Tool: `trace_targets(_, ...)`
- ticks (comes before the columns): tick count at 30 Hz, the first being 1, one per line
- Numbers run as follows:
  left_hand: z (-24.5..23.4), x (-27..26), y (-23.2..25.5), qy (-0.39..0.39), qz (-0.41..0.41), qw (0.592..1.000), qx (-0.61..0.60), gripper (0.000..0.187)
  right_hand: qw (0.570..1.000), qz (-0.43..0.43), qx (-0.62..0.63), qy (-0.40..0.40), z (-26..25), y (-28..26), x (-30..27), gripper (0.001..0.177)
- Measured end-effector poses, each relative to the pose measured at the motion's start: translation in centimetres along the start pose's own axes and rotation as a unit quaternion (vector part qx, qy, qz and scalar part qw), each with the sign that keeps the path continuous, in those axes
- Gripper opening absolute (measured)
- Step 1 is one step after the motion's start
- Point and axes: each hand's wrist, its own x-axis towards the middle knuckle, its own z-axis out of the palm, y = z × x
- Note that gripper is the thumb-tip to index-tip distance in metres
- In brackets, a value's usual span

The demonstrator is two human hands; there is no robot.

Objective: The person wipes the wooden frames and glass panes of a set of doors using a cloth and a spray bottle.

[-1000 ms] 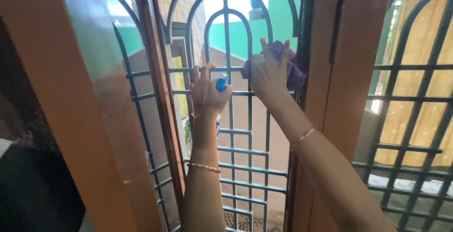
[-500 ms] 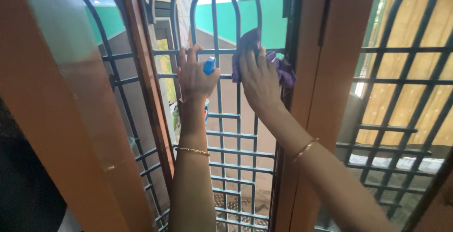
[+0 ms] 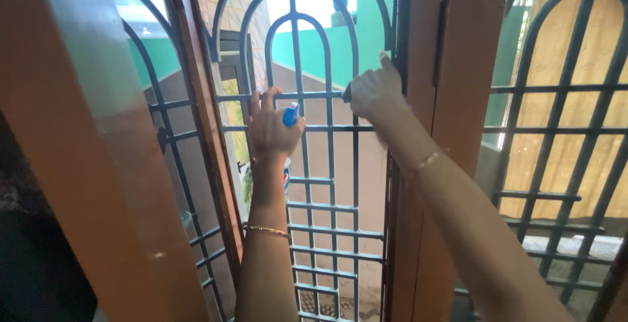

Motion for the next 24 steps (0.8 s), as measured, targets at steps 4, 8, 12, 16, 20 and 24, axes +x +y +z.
trace_targets(4, -0.1, -0.2, 0.0, 0.015, 0.017, 1.0, 0.003, 0.023, 0.999, 0.022, -0.015, -0.021, 1.1, -0.3, -0.3, 0.033)
trace_targets(8, -0.6, 0.0, 0.5, 0.0, 0.002, 1.0, 0.006, 0.02, 0.948, 0.03, -0.045, 0.312, 3.9, -1.3, -5.5, 0.026)
trace_targets(12, -0.7, -0.2, 0.3, 0.009, 0.005, 1.0, -0.018, 0.022, 0.843, 0.082, -0.319, 0.426, 4.3, -2.8, -7.9, 0.042)
trace_targets(16, -0.5, 0.0, 0.2, 0.001, -0.003, 1.0, -0.025, 0.026, 0.987, -0.019, -0.025, 0.16, 1.4, -0.9, -4.7, 0.018)
trace_targets(20, -0.1, -0.1, -0.1, 0.014, 0.012, 1.0, -0.013, 0.024, 0.999, 0.017, 0.044, 0.02, 0.3, -0.9, -2.3, 0.022)
trace_targets(24, 0.2, -0.2, -0.1, 0.008, 0.006, 1.0, 0.001, 0.02, 0.967, -0.002, 0.002, 0.255, 4.6, -1.2, -3.9, 0.014)
